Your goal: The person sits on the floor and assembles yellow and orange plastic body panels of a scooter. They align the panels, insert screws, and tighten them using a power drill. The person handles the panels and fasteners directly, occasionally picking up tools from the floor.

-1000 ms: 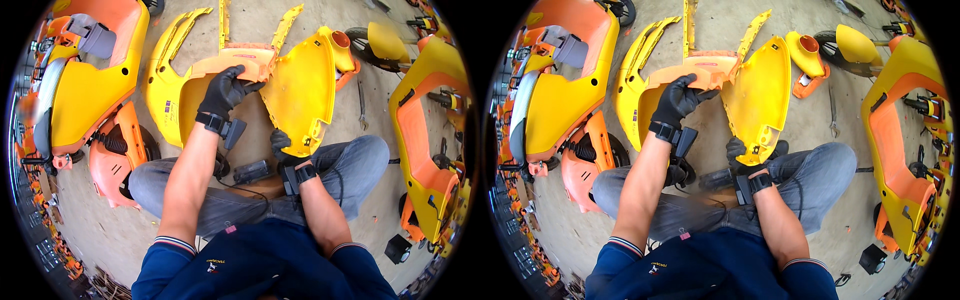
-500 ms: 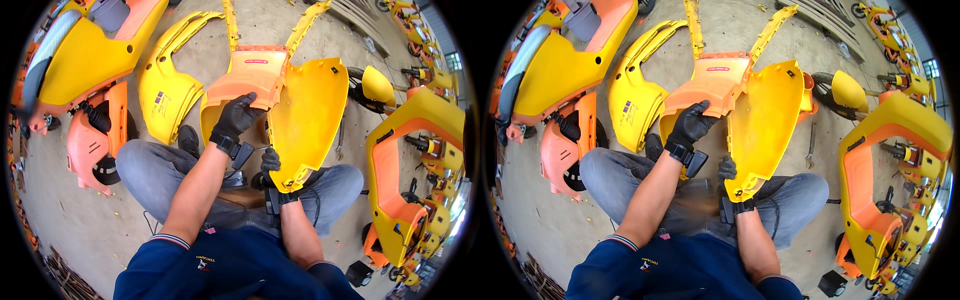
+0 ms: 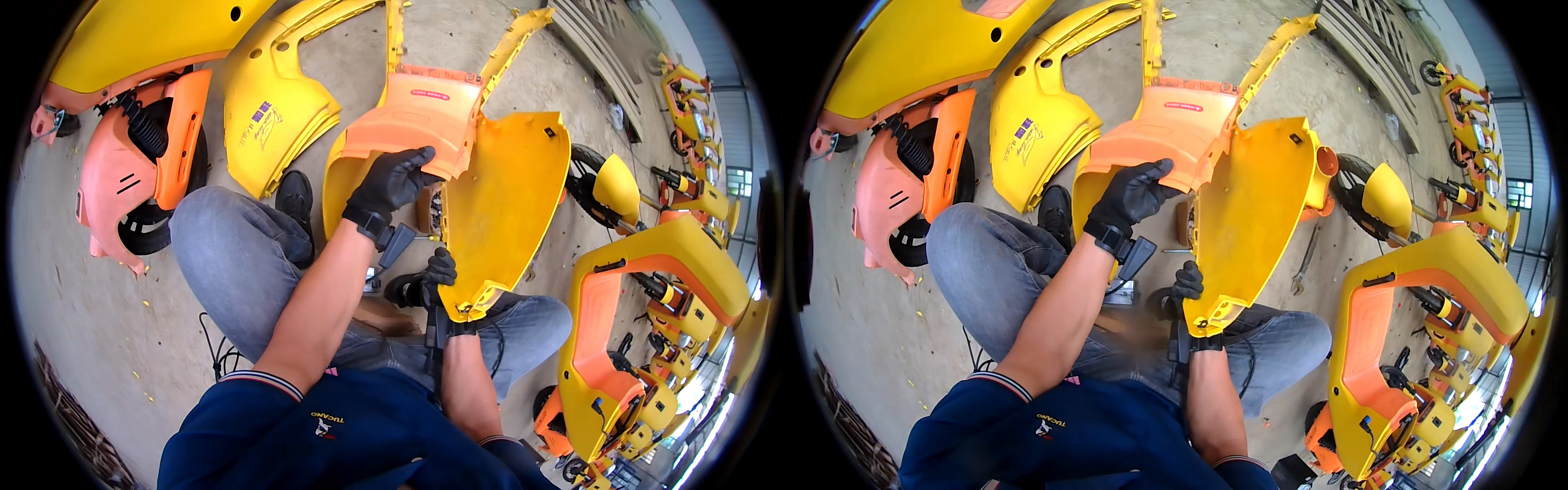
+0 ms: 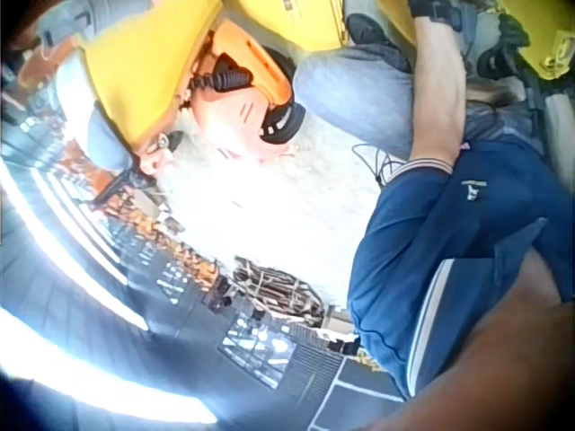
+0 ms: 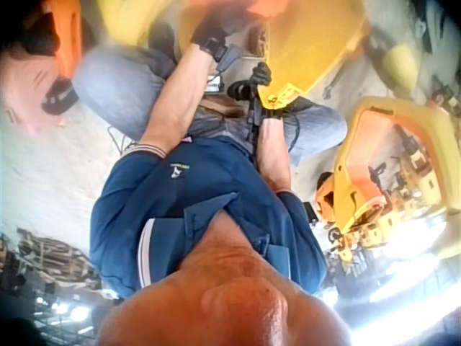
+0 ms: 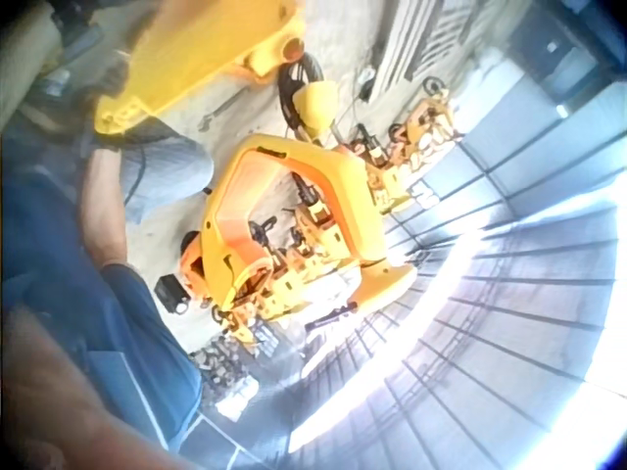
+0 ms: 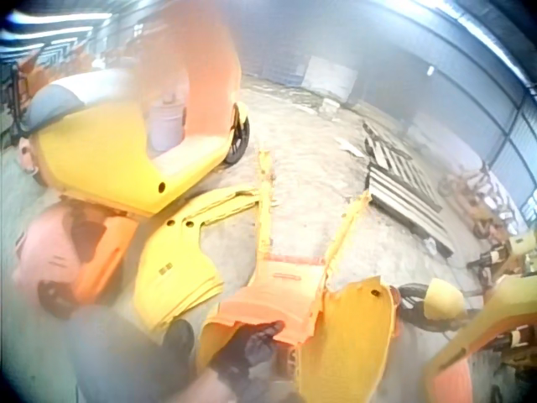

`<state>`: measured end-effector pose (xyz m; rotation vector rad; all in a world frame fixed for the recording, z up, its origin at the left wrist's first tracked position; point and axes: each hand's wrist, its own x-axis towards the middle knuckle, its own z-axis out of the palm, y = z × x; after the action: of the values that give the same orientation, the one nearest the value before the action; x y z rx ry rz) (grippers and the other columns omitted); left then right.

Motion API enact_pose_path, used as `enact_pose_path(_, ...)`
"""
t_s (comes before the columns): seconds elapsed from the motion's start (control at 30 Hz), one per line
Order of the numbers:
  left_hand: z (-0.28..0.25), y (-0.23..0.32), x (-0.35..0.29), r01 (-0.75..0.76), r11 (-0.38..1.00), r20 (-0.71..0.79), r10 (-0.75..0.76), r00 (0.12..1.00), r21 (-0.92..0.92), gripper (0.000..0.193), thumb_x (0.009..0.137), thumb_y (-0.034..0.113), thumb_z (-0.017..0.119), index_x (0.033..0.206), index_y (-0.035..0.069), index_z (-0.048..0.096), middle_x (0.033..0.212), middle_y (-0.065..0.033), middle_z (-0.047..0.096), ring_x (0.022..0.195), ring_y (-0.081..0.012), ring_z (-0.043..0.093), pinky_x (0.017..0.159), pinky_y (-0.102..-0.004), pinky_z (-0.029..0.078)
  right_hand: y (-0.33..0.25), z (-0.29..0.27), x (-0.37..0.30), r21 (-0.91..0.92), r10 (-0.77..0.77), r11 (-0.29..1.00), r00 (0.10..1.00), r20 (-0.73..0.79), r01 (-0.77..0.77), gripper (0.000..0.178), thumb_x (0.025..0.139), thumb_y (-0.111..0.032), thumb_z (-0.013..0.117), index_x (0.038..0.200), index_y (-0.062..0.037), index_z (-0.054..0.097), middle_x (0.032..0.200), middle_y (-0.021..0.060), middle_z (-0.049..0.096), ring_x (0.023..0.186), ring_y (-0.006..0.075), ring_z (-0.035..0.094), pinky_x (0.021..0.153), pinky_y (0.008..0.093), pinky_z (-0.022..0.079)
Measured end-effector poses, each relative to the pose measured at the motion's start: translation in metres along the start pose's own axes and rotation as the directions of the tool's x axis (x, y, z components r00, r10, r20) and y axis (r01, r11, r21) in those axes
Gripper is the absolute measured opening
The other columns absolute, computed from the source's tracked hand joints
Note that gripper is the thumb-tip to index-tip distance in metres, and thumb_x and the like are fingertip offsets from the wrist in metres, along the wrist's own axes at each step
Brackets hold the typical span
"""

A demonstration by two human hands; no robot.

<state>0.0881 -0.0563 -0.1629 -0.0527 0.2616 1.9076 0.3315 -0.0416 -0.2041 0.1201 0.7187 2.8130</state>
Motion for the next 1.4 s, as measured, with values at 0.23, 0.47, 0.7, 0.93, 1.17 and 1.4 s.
enact_pose_path(0.23, -0.014, 0.008, -0.005, 0.047, 0.998, -0.124, -0.040, 0.991, 0.049, 0.036, 0.086, -0.001, 0.063, 0.120, -0.001, 0.053, 0.118, -0.0118, 0.059, 0.109, -0.0258, 0.059, 0.092, -0.0424, 0.052, 0.008, 0.011, -0.004, -0.050, -0.093, 0.995, 0.983, -0.158, 0.086, 0.028, 0.092, -0.032, 0.056, 0.089, -0.0062, 0.044, 0.077, 0.0046, 0.045, 0.066, 0.0145, 0.050, 0.068, 0.0271, 0.047)
enact_pose_path(0.47, -0.013, 0.014, -0.010, -0.041, 0.999, -0.107, 0.041, 0.993, 0.005, 0.028, 0.086, 0.000, 0.063, 0.113, -0.001, 0.056, 0.108, -0.0102, 0.061, 0.104, -0.0259, 0.061, 0.089, -0.0439, 0.053, 0.008, 0.008, -0.001, -0.026, -0.049, 0.999, 0.987, -0.152, 0.045, 0.030, 0.091, -0.033, 0.057, 0.091, -0.0056, 0.044, 0.076, 0.0044, 0.045, 0.068, 0.0145, 0.050, 0.067, 0.0268, 0.047)
enact_pose_path(0.7, -0.014, 0.013, -0.007, -0.036, 0.999, -0.106, 0.035, 0.994, -0.008, 0.029, 0.086, 0.000, 0.062, 0.115, -0.002, 0.056, 0.110, -0.0115, 0.062, 0.104, -0.0263, 0.062, 0.089, -0.0450, 0.053, 0.003, 0.004, 0.001, -0.042, -0.037, 0.999, 0.991, -0.129, 0.032, 0.030, 0.092, -0.033, 0.056, 0.092, -0.0048, 0.045, 0.078, 0.0044, 0.045, 0.070, 0.0150, 0.050, 0.067, 0.0279, 0.046)
enact_pose_path(0.93, -0.022, 0.008, -0.002, -0.021, 0.998, -0.054, 0.018, 0.998, -0.064, 0.024, 0.086, 0.002, 0.062, 0.109, -0.004, 0.060, 0.103, -0.0122, 0.064, 0.099, -0.0251, 0.063, 0.087, -0.0424, 0.055, 0.003, 0.008, 0.004, -0.133, -0.092, 0.989, 0.982, -0.164, 0.071, 0.026, 0.094, -0.028, 0.048, 0.092, -0.0031, 0.043, 0.078, 0.0028, 0.041, 0.070, 0.0155, 0.047, 0.066, 0.0291, 0.043)
enact_pose_path(1.17, -0.020, 0.010, -0.005, -0.042, 0.995, -0.050, 0.037, 0.998, -0.091, 0.019, 0.086, 0.001, 0.062, 0.105, -0.003, 0.060, 0.100, -0.0101, 0.063, 0.097, -0.0231, 0.064, 0.083, -0.0392, 0.057, -0.004, -0.002, 0.008, -0.204, -0.060, 0.979, 0.980, -0.191, 0.020, 0.036, 0.089, -0.034, 0.059, 0.101, -0.0027, 0.047, 0.083, 0.0068, 0.048, 0.074, 0.0174, 0.049, 0.070, 0.0307, 0.047)
enact_pose_path(1.4, -0.015, 0.009, -0.002, -0.029, 0.997, -0.067, 0.024, 0.997, -0.067, 0.018, 0.087, 0.001, 0.061, 0.104, -0.002, 0.060, 0.102, -0.0095, 0.061, 0.098, -0.0220, 0.062, 0.084, -0.0399, 0.057, -0.014, -0.008, 0.005, -0.257, -0.092, 0.966, 0.955, -0.283, 0.017, 0.026, 0.090, -0.028, 0.057, 0.094, -0.0057, 0.046, 0.079, 0.0040, 0.041, 0.069, 0.0154, 0.044, 0.064, 0.0301, 0.042)
